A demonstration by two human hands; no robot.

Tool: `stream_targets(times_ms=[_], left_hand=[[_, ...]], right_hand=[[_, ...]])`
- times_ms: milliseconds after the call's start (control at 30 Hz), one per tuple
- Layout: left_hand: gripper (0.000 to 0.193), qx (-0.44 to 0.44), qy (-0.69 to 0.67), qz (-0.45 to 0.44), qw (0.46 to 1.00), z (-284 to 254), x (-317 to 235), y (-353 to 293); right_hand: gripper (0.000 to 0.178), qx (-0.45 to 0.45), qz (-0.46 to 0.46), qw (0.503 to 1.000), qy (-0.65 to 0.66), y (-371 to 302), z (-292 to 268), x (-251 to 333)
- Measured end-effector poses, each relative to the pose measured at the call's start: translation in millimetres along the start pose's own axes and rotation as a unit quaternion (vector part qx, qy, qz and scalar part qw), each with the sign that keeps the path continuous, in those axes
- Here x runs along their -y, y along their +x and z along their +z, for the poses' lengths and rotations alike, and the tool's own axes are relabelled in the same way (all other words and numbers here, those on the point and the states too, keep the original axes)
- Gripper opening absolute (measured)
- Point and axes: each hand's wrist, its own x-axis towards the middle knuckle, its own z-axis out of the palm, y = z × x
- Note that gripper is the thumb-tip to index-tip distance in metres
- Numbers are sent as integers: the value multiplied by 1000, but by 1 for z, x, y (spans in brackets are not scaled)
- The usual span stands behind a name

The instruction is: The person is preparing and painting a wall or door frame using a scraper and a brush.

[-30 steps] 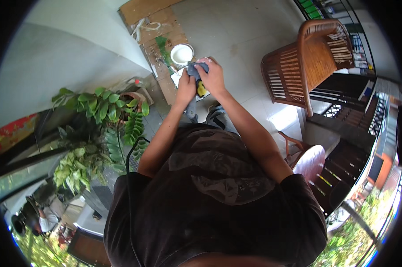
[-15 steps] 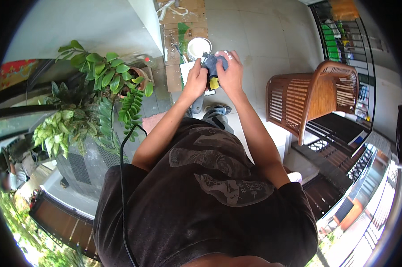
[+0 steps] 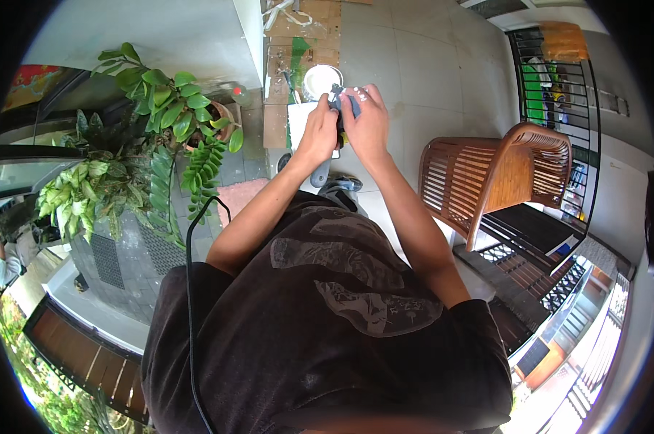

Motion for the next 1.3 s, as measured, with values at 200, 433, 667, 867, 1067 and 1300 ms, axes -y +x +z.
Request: stream_targets(times_ms=[200,433,667,867,1067,1300], left_hand=[[47,2,-13,-21,1000,5,7,0],[43,0,-24,-32,999,7,21,0],[38,-11,-51,-59,997,3,29,-7],[49,5,-68,-78,995,-5,40,-6],[51,20,-77,-92,993,-5,41,-6],[42,7,-66,-138,988,-13,35,-5]], right_hand=[[12,-7,6,1000,-2,5,-1,-16],[11,57,-11,998,16,0,-5,-22],[11,95,-45,994,-4,-1,3,-17],[11,180,-88,980,13,-8,-1,-12],[9,149,-101,984,2,-6,1,-12],[14,166,-121,979,-9,7,8,-7]])
